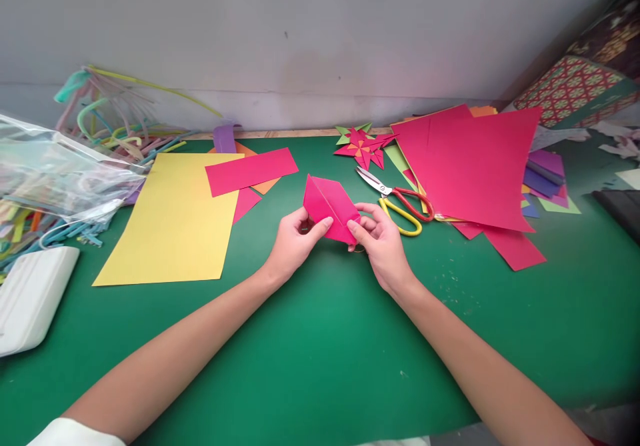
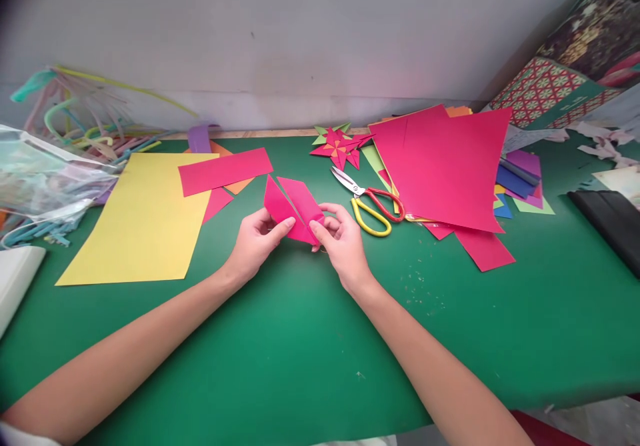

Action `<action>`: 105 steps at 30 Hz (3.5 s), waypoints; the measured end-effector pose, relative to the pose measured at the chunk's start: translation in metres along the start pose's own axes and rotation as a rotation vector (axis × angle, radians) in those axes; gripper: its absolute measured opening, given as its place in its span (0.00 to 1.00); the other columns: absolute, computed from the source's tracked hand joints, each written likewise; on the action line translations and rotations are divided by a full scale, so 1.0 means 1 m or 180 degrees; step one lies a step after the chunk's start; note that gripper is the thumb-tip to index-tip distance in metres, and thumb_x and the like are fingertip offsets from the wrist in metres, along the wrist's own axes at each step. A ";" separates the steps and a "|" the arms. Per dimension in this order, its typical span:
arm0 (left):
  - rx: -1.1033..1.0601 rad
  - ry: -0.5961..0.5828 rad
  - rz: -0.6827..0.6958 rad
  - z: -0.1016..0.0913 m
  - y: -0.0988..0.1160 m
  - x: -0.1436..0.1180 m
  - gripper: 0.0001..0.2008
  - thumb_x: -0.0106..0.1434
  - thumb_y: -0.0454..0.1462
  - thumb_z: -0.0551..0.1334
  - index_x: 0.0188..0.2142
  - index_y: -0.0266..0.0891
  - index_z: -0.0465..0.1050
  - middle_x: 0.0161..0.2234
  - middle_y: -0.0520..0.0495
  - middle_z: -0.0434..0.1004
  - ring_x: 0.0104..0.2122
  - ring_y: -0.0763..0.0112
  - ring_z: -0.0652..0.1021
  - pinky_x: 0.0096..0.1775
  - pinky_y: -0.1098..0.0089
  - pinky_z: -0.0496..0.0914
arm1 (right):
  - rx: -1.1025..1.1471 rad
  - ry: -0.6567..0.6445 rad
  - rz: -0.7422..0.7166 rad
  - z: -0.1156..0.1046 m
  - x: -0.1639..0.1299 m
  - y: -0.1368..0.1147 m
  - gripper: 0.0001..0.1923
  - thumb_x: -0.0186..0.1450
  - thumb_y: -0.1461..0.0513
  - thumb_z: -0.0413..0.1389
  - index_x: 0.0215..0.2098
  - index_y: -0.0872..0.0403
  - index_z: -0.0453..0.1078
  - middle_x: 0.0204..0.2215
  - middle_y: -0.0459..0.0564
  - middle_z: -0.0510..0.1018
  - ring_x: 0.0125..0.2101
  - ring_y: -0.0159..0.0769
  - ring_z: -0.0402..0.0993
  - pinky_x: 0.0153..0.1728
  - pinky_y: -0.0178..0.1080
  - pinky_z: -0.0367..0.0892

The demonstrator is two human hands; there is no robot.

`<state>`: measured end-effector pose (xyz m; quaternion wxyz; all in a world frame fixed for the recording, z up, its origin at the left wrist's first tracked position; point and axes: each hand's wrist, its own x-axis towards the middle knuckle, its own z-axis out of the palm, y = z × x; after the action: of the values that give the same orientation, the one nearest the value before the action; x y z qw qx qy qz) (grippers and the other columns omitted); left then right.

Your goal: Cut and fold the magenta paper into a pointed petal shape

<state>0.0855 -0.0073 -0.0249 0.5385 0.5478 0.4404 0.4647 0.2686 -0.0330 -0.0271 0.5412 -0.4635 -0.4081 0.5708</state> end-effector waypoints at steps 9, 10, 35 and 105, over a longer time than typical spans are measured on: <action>0.0198 -0.1217 0.0138 -0.013 0.001 0.002 0.20 0.63 0.45 0.73 0.50 0.38 0.74 0.44 0.44 0.80 0.33 0.70 0.79 0.36 0.71 0.75 | -0.0247 0.0323 -0.0189 -0.018 0.012 -0.002 0.19 0.64 0.51 0.68 0.47 0.51 0.74 0.24 0.40 0.72 0.20 0.28 0.64 0.17 0.31 0.58; 0.0163 -0.1167 0.0101 -0.013 0.001 0.002 0.21 0.63 0.45 0.73 0.49 0.39 0.73 0.42 0.46 0.80 0.31 0.72 0.78 0.33 0.72 0.74 | -0.0311 0.0349 -0.0238 -0.018 0.012 -0.002 0.19 0.64 0.50 0.68 0.47 0.51 0.75 0.24 0.40 0.73 0.19 0.28 0.64 0.16 0.31 0.57; -0.0276 -0.1054 0.0182 -0.022 0.021 0.012 0.30 0.62 0.41 0.75 0.59 0.44 0.66 0.47 0.44 0.78 0.36 0.70 0.80 0.29 0.76 0.76 | -0.0110 -0.0174 -0.0271 -0.016 0.008 -0.002 0.24 0.66 0.57 0.67 0.60 0.46 0.73 0.28 0.41 0.73 0.21 0.30 0.72 0.18 0.32 0.69; -0.0181 -0.0323 0.0253 -0.011 0.020 0.004 0.21 0.68 0.43 0.69 0.56 0.48 0.66 0.45 0.49 0.73 0.27 0.78 0.74 0.20 0.77 0.67 | 0.0558 0.0020 0.0268 -0.010 0.006 0.000 0.25 0.58 0.53 0.74 0.48 0.52 0.74 0.26 0.40 0.76 0.20 0.27 0.72 0.18 0.29 0.70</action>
<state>0.0750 -0.0022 -0.0051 0.5567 0.5722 0.3771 0.4696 0.2779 -0.0274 -0.0299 0.5565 -0.4329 -0.3349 0.6251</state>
